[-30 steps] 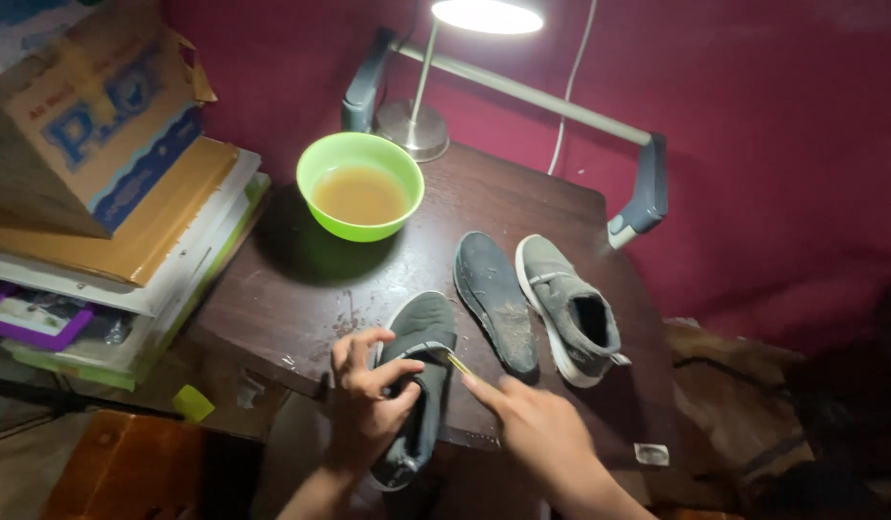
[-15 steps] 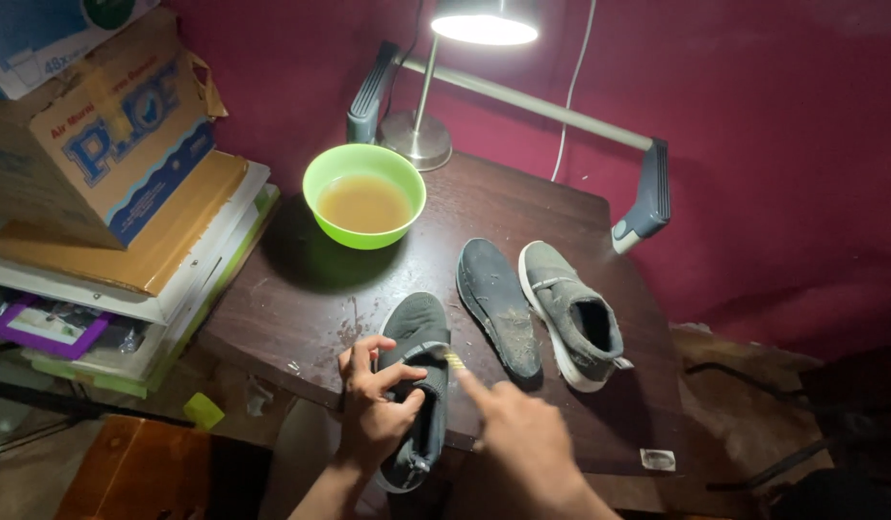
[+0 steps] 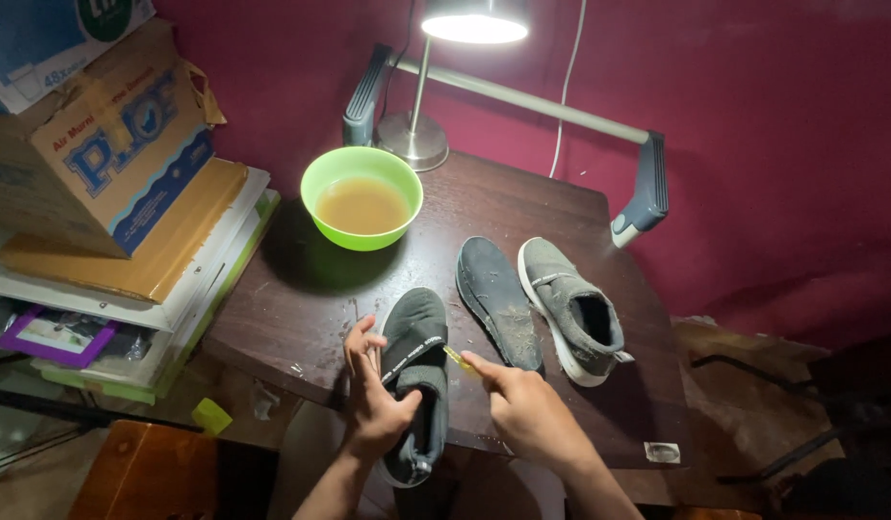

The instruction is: Cleaning the upper part of a black sneaker using a brush and cleaning solution at a repair bench.

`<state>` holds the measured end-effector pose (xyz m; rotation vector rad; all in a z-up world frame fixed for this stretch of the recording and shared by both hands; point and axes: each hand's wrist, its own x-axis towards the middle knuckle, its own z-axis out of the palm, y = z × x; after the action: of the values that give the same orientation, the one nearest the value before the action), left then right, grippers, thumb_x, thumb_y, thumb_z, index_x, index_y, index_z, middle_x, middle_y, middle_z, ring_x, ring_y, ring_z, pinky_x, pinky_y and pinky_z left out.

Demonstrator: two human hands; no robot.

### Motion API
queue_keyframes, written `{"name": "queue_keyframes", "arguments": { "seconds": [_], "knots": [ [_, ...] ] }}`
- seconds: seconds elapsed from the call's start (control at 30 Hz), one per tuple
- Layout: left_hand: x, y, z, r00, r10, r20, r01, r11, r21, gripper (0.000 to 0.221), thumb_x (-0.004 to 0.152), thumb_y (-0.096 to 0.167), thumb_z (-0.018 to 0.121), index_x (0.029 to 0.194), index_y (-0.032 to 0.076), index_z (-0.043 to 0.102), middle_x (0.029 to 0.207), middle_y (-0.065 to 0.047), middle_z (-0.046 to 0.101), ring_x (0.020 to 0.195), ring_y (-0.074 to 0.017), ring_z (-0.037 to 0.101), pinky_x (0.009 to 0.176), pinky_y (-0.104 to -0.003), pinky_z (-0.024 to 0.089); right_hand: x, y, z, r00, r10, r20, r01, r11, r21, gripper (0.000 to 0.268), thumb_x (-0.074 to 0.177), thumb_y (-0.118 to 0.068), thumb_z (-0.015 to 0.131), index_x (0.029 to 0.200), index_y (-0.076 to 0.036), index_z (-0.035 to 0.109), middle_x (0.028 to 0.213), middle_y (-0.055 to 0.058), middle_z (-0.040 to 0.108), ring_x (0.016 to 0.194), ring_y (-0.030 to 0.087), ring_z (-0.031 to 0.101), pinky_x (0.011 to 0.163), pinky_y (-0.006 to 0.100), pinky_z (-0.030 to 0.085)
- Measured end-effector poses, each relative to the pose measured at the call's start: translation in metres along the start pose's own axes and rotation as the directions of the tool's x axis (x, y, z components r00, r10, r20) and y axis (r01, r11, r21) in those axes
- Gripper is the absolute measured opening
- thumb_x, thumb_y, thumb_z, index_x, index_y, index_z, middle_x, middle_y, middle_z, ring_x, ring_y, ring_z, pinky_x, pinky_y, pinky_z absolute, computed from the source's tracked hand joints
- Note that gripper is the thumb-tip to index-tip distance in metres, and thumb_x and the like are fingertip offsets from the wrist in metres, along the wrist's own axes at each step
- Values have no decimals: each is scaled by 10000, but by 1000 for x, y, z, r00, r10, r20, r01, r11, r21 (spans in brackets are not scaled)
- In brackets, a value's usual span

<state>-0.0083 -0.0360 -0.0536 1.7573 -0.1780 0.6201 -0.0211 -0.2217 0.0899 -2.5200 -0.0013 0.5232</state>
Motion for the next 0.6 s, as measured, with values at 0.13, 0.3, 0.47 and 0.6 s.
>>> {"name": "queue_keyframes", "arguments": {
  "seconds": [0.13,0.3,0.47,0.6],
  "knots": [
    [2,3,1,999,-50,-6,50,989,137,769,568,141,772,1257,111,433,1490,-164,437,1395,-358,471,1157,-449,357,-3,4,13,981,-102,166,94,994,57,788,753,-35,403,1451,-324,624,900,-67,751,747,105,615,755,157,445],
    [6,8,1,1000,-12,-15,14,992,128,880,548,62,725,1367,75,403,1467,-200,429,1412,-376,437,1222,-471,308,-7,-13,8,994,24,103,-32,997,70,830,630,-89,430,1342,-416,702,1438,-62,658,1037,124,748,791,163,504],
    [5,5,2,1000,-20,16,18,994,108,1016,593,196,844,1473,97,346,1516,-190,374,1451,-342,396,1147,-426,408,-7,-24,4,988,-76,137,108,964,-244,711,751,-292,428,1422,-436,614,912,65,728,823,277,659,735,402,485],
    [8,16,-1,999,47,5,-47,976,213,942,641,368,776,1451,61,405,1440,-178,442,1372,-337,475,1147,-473,396,-6,-39,6,976,-72,203,109,978,-176,545,906,-473,469,1417,-369,625,1195,116,718,1092,317,682,866,382,505]
  ]
}}
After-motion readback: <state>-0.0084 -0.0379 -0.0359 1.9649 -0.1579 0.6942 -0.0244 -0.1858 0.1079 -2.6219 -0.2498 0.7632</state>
